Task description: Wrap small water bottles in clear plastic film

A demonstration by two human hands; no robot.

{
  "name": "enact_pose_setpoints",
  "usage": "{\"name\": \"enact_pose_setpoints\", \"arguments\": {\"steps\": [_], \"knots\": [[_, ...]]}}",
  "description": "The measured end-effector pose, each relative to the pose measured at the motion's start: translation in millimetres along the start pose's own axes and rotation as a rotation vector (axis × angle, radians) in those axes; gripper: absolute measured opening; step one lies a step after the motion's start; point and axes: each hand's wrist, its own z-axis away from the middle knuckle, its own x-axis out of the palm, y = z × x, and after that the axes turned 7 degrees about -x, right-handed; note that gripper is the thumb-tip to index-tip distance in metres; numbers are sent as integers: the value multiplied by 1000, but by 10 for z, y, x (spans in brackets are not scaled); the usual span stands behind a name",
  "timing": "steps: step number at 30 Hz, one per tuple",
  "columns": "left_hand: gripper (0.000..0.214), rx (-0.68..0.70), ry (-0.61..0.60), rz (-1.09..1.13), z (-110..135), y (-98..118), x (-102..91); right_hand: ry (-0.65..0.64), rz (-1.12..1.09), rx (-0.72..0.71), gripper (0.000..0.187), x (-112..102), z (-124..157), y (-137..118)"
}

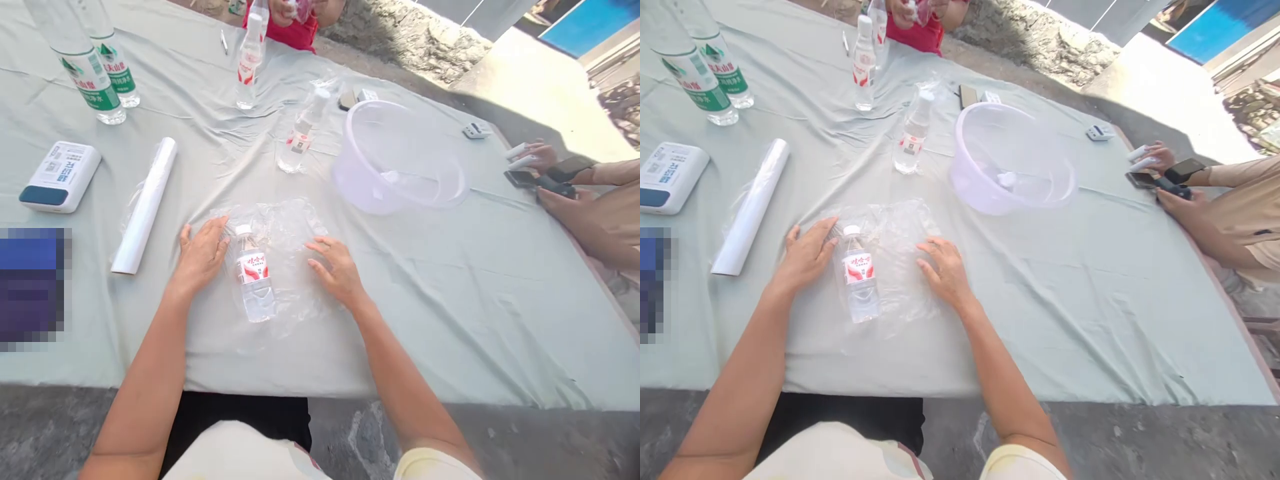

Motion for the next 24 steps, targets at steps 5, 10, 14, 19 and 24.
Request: {"name": "enact_pose_setpoints", "arguments": {"steps": [5, 10, 14, 19, 24], "knots": [[58, -37, -4, -81, -46, 227, 64, -171, 289, 85, 53, -153, 781, 150], [60, 59, -119, -213, -276, 455, 43, -160, 337, 156, 55, -158, 1058, -9], [55, 203, -204, -264, -485, 545, 22, -134, 343, 177, 55, -175, 1138, -50], [51, 156, -153, -251, -458, 536, 62, -104, 355, 148, 47, -277, 1315, -92], [45, 145, 27, -125, -281, 441, 44, 9, 294, 128, 37, -439, 1113, -162]]}}
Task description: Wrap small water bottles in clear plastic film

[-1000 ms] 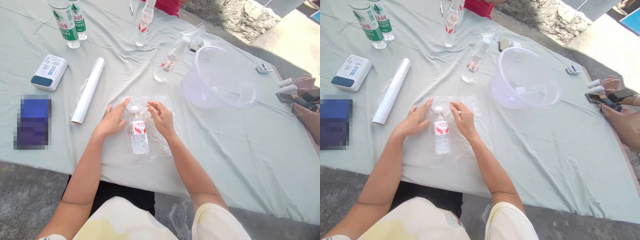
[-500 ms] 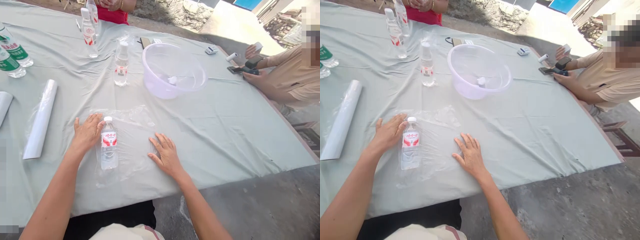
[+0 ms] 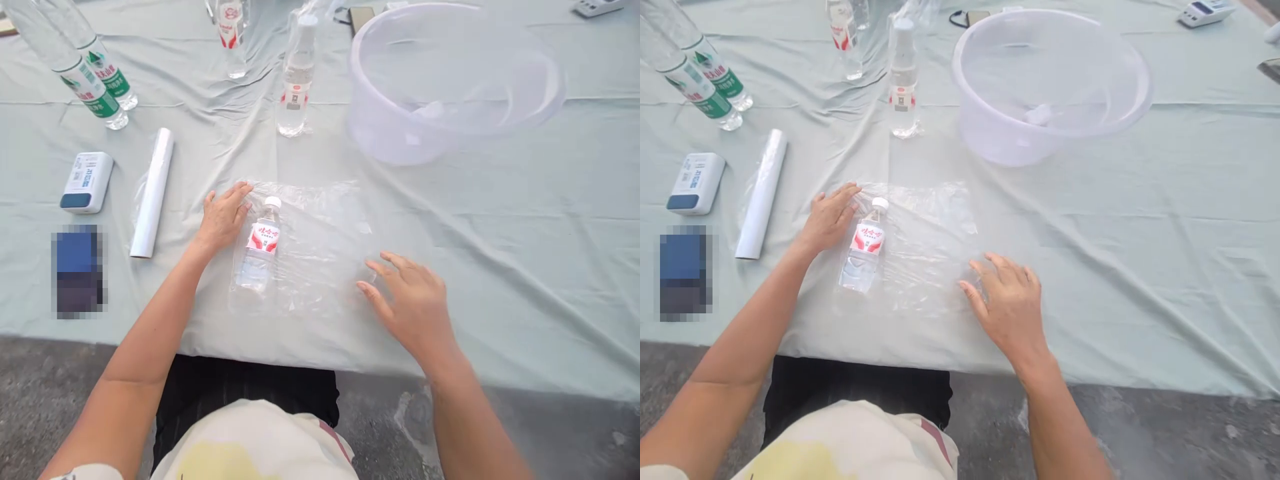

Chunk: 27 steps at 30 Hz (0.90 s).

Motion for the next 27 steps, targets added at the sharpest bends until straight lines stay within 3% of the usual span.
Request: {"name": "enact_pose_setpoints", "arguments": {"steps": [3, 5, 8, 11, 14, 18, 22, 27], "knots": [[40, -89, 239, 67, 219, -48, -68, 29, -171, -8, 35, -55, -333, -242], [27, -204, 325, 46, 433, -71, -85, -25, -336, 4, 39, -36, -567, -485], [20, -301, 241, -35, 746, -95, -25, -168, -485, -18, 57, 70, -864, -853], [25, -299, 133, -74, 858, -97, 81, -289, -434, -65, 73, 185, -1054, -1120], [27, -312, 103, -92, 698, -57, 133, -434, -333, -40, 77, 224, -1144, -1263], [32, -336, 45, -77, 297, 39, 93, -536, -298, 5, 82, 209, -1180, -1334], [31, -379, 2, -62, -30, 97, 74, -532, -341, 43, 92, 267, -1169, -1340], [28, -389, 43, -85, -197, 48, 147, -439, -530, 95, 82, 370, -1092, -1278]]}}
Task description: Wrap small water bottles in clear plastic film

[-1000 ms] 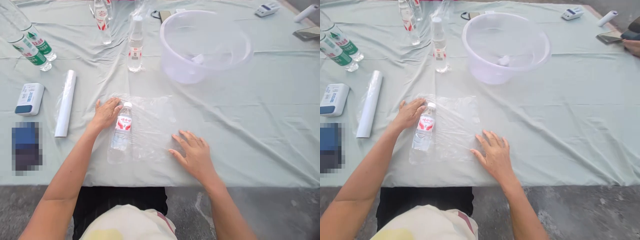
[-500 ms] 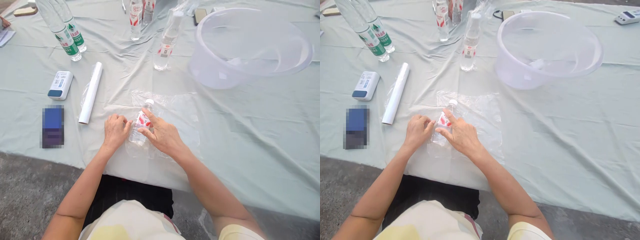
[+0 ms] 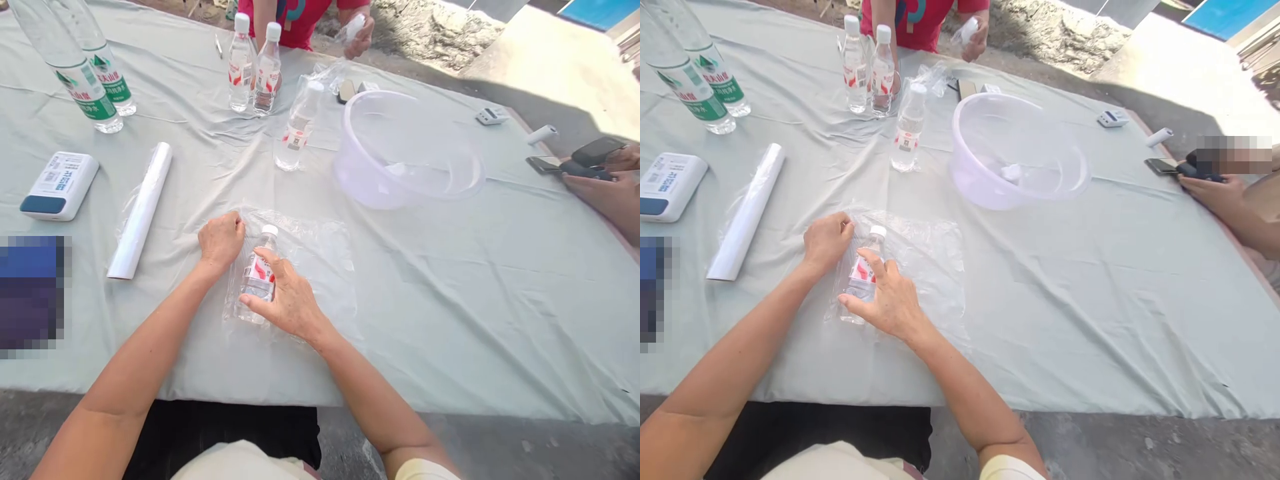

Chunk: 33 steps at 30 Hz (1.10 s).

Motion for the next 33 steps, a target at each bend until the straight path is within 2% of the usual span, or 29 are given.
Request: {"name": "enact_pose_setpoints", "arguments": {"steps": [6, 11, 15, 20, 23, 25, 27, 30, 33], "knots": [[31, -42, 93, 39, -9, -37, 75, 68, -155, -49, 82, -7, 35, 127], [29, -97, 114, 96, -54, 7, 67, 58, -52, -124, 88, -6, 16, 163], [25, -113, 135, 180, -36, 25, 30, 115, 62, -209, 94, 92, 23, 172], [21, -72, 134, 353, 2, -39, 21, 114, 112, -205, 99, 157, 26, 176], [25, 6, 104, 537, 36, -58, -40, 77, 66, -176, 88, 115, 27, 168], [35, 27, 114, 627, 91, -47, -156, 71, 11, -158, 78, 83, 28, 168], [46, 17, 128, 596, 189, -42, -314, 96, -60, -143, 73, 67, 29, 179], [48, 15, 77, 367, 416, -133, -489, 136, -188, -105, 75, 60, 37, 208], [35, 47, 73, 125, 696, -380, -418, 130, -275, -63, 77, 30, 52, 224]]}}
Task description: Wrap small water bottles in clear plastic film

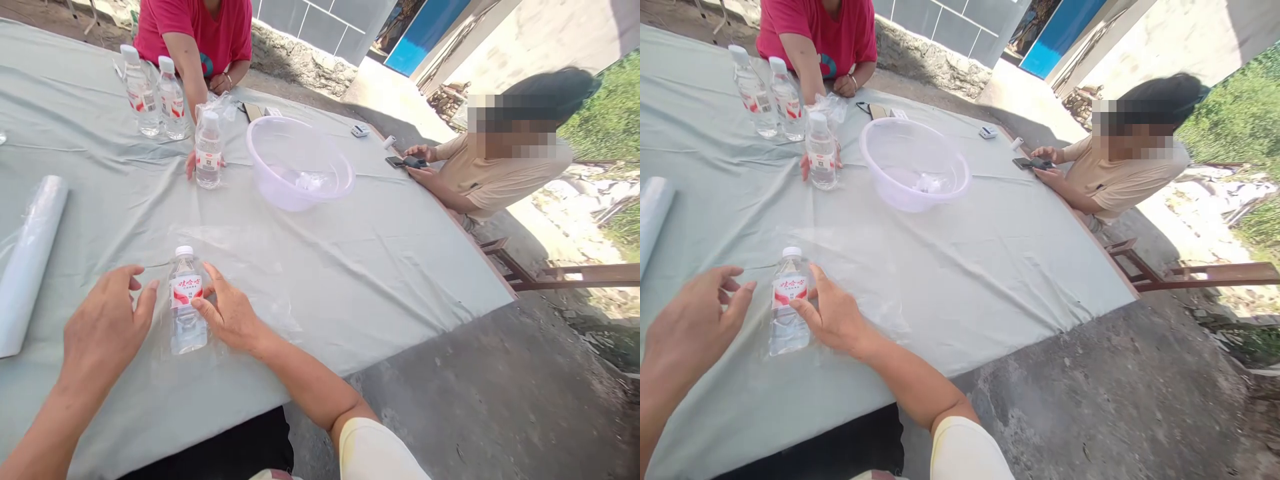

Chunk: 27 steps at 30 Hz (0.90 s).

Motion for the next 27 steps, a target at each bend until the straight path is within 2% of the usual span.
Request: {"name": "enact_pose_setpoints", "arguments": {"steps": [2, 6, 8, 10, 14, 16, 18, 20, 23, 27], "knots": [[34, 4, 31, -51, 204, -215, 125, 21, -21, 13, 73, -50, 5, -16], [34, 110, -13, -68, 539, -509, 376, 150, -13, -16, 54, -196, -2, -95], [34, 156, -24, -49, 635, -530, 434, 186, 51, -52, 44, -249, -19, -155], [32, 179, -45, -18, 678, -494, 452, 160, 131, -112, 38, -258, -45, -221], [30, 139, -51, 26, 691, -380, 444, -6, 338, -284, 34, -202, -127, -337], [30, 113, -40, 65, 712, -338, 434, -72, 420, -315, 28, -233, -207, -384], [27, 96, -37, 141, 750, -308, 424, -78, 402, -324, 25, -335, -354, -415], [25, 66, -40, 238, 793, -284, 420, -30, 365, -337, 28, -462, -587, -425], [22, 27, -34, 381, 846, -250, 420, -18, 456, -330, 32, -548, -1013, -439], [19, 6, -8, 531, 891, -226, 429, -281, 670, -371, 58, -415, -1403, -539]]}}
